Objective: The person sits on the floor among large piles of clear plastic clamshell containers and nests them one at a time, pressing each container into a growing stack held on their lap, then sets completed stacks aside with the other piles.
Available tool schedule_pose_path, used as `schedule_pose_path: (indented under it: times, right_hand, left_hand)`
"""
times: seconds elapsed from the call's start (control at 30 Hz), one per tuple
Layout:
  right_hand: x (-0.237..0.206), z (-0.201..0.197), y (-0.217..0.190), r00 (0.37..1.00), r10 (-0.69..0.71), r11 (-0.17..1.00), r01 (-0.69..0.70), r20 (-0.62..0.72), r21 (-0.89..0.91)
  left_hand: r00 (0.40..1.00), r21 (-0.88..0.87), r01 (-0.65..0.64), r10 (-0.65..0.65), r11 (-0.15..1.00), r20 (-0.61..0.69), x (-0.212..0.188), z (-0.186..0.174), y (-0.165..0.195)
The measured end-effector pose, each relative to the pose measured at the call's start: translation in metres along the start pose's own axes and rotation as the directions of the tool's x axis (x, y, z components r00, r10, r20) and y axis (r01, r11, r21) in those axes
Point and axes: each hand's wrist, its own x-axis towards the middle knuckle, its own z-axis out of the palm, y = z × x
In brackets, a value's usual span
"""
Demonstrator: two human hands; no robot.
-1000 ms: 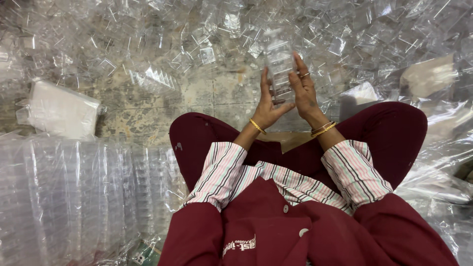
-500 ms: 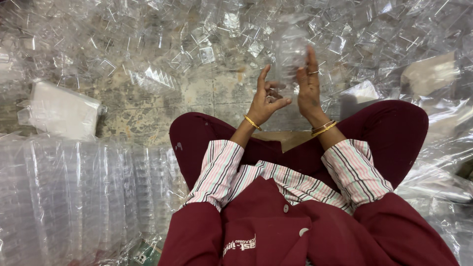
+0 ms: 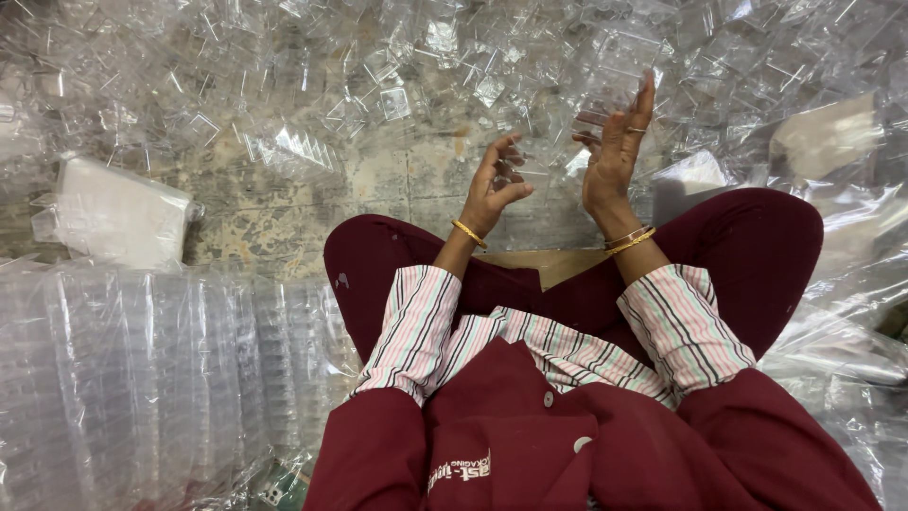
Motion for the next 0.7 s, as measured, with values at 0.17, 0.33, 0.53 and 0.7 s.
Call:
schedule_pose_path:
  times: [0.17,0.33,0.53,0.7]
  right_hand:
    - [-0.005,0.010,0.000,0.997,0.036,0.998,-0.039,0.073,0.041]
    - [-0.009,0.014,0.004,0.986,0.118,0.973,-0.139,0.116,0.187]
    - [-0.014,0.017,0.007,0.987,0.059,0.990,-0.077,0.151,0.120]
    - [-0.024,0.026,0.009,0.982,0.042,0.997,-0.052,0.185,0.052]
  left_hand:
    - [0.999,0.062,0.016,-0.019,0.998,0.045,-0.003,0.009,0.004]
    - [0.992,0.057,-0.098,0.102,0.994,-0.078,-0.005,0.021,-0.002]
    - [0.984,0.039,-0.073,0.079,0.997,-0.157,-0.003,0.031,-0.010]
    - [0.953,0.067,-0.217,0.226,0.974,-0.200,-0.005,0.035,-0.008]
